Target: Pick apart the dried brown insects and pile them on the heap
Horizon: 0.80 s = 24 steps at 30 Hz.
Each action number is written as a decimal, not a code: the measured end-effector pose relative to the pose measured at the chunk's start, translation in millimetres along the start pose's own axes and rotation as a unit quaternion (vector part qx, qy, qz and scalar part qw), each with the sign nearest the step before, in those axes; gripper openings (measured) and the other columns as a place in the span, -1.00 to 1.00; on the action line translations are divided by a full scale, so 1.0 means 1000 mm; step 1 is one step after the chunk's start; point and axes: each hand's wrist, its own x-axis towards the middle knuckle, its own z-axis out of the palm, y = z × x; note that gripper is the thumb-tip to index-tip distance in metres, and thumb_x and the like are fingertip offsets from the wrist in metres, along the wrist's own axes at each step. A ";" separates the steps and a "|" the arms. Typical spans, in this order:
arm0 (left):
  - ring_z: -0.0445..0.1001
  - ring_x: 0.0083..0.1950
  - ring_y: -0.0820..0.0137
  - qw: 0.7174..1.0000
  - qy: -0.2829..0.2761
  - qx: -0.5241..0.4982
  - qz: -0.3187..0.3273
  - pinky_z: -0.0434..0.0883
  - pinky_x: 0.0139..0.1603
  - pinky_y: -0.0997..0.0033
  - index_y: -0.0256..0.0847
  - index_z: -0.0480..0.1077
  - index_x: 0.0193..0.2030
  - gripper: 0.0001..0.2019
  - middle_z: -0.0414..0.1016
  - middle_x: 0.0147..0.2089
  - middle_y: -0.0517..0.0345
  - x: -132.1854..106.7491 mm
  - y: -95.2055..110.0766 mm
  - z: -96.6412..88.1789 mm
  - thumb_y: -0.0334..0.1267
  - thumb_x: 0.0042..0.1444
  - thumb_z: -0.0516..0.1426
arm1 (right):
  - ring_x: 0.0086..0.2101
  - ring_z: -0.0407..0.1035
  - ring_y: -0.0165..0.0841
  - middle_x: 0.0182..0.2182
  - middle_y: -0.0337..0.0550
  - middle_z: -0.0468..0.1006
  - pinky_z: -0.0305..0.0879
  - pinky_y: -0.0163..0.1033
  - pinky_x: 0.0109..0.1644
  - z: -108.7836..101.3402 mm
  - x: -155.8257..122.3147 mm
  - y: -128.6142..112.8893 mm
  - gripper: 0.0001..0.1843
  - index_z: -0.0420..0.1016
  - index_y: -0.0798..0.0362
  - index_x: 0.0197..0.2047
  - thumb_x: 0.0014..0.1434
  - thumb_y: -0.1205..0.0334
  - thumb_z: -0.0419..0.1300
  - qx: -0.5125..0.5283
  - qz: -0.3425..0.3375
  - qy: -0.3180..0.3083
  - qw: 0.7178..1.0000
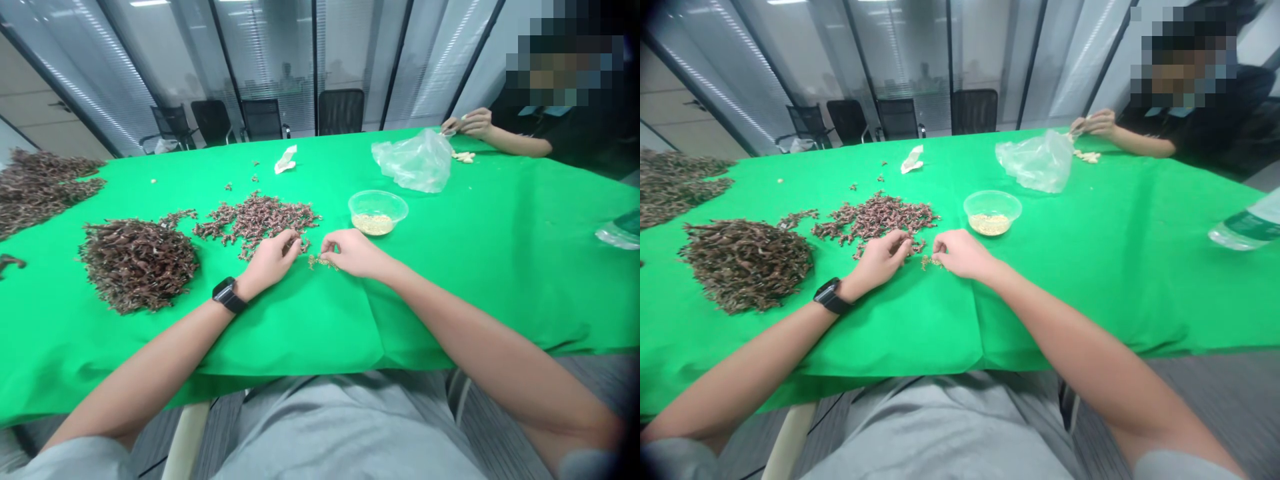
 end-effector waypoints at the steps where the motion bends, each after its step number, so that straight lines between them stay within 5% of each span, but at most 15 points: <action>1: 0.37 -0.45 0.43 1.000 0.001 -0.002 -0.004 0.19 -0.39 0.45 -0.20 0.44 -0.19 -0.73 0.52 -0.41 0.19 0.000 0.000 0.000 -0.10 0.38 0.02 | -0.46 0.36 -0.40 -0.44 -0.22 0.61 0.12 -0.29 -0.34 0.000 -0.001 0.000 -0.95 0.62 0.04 -0.35 0.16 0.26 0.36 -0.009 0.009 -0.010 1.000; 7: 0.42 -0.44 0.44 1.000 0.006 -0.024 -0.018 0.24 -0.38 0.47 -0.21 0.44 -0.18 -0.73 0.54 -0.42 0.20 0.000 0.002 0.001 -0.09 0.38 0.02 | -0.39 0.44 -0.38 -0.38 -0.16 0.65 0.15 -0.31 -0.31 0.003 -0.002 -0.002 -0.90 0.59 0.07 -0.33 0.22 0.35 0.25 -0.042 0.015 -0.060 0.997; 24: 0.41 -0.56 0.50 0.995 0.010 -0.092 -0.048 0.27 -0.48 0.52 -0.22 0.42 -0.16 -0.72 0.60 -0.42 0.19 0.000 0.004 0.001 -0.05 0.38 0.05 | -0.44 0.38 -0.41 -0.47 -0.21 0.57 0.22 -0.33 -0.34 0.002 0.006 0.004 -0.92 0.53 0.09 -0.37 0.14 0.39 0.21 0.087 0.077 -0.016 0.993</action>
